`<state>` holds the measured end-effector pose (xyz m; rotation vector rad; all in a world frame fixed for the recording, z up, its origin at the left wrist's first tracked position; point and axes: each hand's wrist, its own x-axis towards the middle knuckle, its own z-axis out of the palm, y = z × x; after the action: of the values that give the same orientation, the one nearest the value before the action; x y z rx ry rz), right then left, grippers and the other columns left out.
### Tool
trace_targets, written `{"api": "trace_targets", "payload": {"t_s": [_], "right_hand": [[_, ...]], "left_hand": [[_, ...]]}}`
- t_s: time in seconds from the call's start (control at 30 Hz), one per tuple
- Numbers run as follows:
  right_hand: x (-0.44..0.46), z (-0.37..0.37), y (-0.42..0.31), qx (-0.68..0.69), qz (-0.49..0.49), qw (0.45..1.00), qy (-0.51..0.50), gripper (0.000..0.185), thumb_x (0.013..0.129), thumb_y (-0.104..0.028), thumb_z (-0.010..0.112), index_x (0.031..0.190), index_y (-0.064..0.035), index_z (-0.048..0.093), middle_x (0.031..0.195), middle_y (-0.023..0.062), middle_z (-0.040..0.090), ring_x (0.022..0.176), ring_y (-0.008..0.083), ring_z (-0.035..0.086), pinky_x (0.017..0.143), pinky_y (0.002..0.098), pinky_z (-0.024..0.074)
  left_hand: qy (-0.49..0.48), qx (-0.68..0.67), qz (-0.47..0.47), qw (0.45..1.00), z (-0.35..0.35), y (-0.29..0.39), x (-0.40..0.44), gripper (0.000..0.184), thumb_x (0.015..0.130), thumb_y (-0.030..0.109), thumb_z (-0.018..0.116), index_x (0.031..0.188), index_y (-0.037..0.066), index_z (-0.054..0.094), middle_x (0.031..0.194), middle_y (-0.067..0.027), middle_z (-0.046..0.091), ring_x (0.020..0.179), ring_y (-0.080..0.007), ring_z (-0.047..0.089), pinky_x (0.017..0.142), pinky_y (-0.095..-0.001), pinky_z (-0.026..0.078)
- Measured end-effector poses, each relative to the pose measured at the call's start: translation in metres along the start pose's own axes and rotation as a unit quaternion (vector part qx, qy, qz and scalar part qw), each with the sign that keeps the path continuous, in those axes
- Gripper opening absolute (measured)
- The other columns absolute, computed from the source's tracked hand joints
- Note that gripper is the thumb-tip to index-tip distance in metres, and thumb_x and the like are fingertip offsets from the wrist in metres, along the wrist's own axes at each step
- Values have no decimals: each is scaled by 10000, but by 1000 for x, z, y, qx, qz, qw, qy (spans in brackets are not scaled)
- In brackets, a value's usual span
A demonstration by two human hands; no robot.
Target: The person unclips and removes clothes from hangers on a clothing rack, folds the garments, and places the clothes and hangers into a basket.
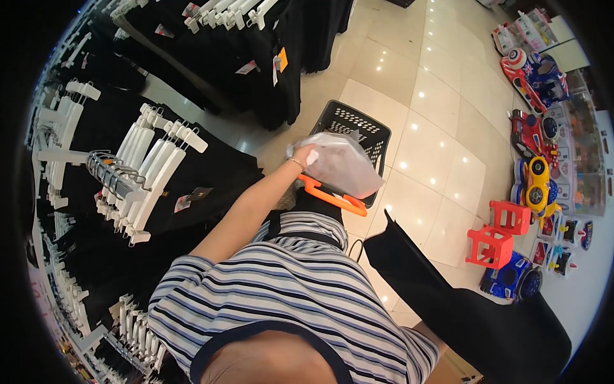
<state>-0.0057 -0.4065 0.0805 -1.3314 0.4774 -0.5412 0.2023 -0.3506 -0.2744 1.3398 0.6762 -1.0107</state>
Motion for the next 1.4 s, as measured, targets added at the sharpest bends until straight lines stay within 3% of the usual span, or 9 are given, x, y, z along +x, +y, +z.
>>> {"api": "trace_targets", "payload": {"t_s": [0.03, 0.23, 0.47, 0.67, 0.83, 1.0, 1.13, 1.3, 1.4], "right_hand": [[-1, 1, 0, 4, 2, 1000, 1, 390, 808, -87, 551, 1178, 22, 489, 992, 59, 563, 909, 138, 538, 785, 239, 447], [-7, 9, -1, 32, 8, 999, 2, 373, 830, -101, 548, 1179, 18, 491, 978, 48, 562, 904, 129, 533, 784, 235, 442], [-13, 30, -5, 67, 19, 998, -6, 353, 855, -117, 544, 1180, 12, 493, 963, 36, 561, 897, 119, 528, 784, 230, 436], [-17, 65, -14, 97, 28, 994, -48, 337, 877, -131, 541, 1181, 7, 494, 949, 26, 560, 892, 110, 523, 783, 226, 431], [-23, 112, -24, 106, 32, 986, -123, 325, 895, -143, 539, 1181, 3, 496, 938, 17, 560, 887, 102, 519, 783, 222, 427], [-42, 180, -26, 40, 32, 949, -311, 278, 903, -86, 548, 1169, -16, 501, 759, -22, 488, 661, 46, 473, 614, 180, 396], [-54, 177, 2, -43, -81, 867, -490, 307, 886, -57, 527, 1187, -5, 498, 969, 55, 564, 862, 118, 534, 795, 247, 423], [-69, 162, 21, -209, -279, 720, -600, 1017, 574, -592, 725, 1325, 7, 390, 1393, 188, 343, 1264, 348, 319, 1052, 424, 206], [-101, 167, 36, -195, -247, 800, -511, 1141, 525, -591, 755, 1379, 0, 284, 1449, 197, 218, 1291, 364, 263, 1056, 438, 199]], "left_hand": [[-159, -16, 8, 987, -1, -10, 22, 712, 772, 232, 660, 1329, 31, 264, 1244, -214, 441, 1075, -307, 531, 891, -416, 463], [-99, 237, 330, 908, 32, -33, -57, 507, 803, 256, 671, 1194, 6, 468, 1125, -146, 552, 1034, -205, 548, 842, -351, 475], [-627, 124, 203, 742, 16, 16, -293, 625, 967, 495, 224, 1214, -14, 490, 1144, -135, 575, 1105, -225, 532, 981, -334, 384], [-356, 230, 457, 782, -45, -10, -298, 574, 979, 429, 277, 1358, 0, 310, 1321, -167, 413, 1208, -257, 426, 1016, -326, 331], [-295, -61, 265, 916, -97, -4, -328, 541, 965, 307, 406, 1379, -8, 259, 1354, -141, 349, 1231, -214, 377, 995, -299, 342], [-211, -307, 304, 877, -130, -20, -334, 509, 961, 294, 414, 1352, -5, 286, 1319, -136, 375, 1197, -210, 397, 973, -296, 354], [-193, -351, 326, 856, -159, -44, -343, 483, 958, 284, 421, 1329, -3, 307, 1290, -132, 396, 1170, -206, 414, 955, -294, 364], [-204, -354, 336, 849, -172, -61, -348, 451, 955, 271, 429, 1302, -1, 334, 1254, -128, 422, 1137, -201, 434, 933, -290, 376], [-190, -354, 342, 849, -170, -63, -341, 432, 953, 264, 433, 1285, 0, 350, 1232, -125, 438, 1116, -198, 447, 920, -288, 383]]}}
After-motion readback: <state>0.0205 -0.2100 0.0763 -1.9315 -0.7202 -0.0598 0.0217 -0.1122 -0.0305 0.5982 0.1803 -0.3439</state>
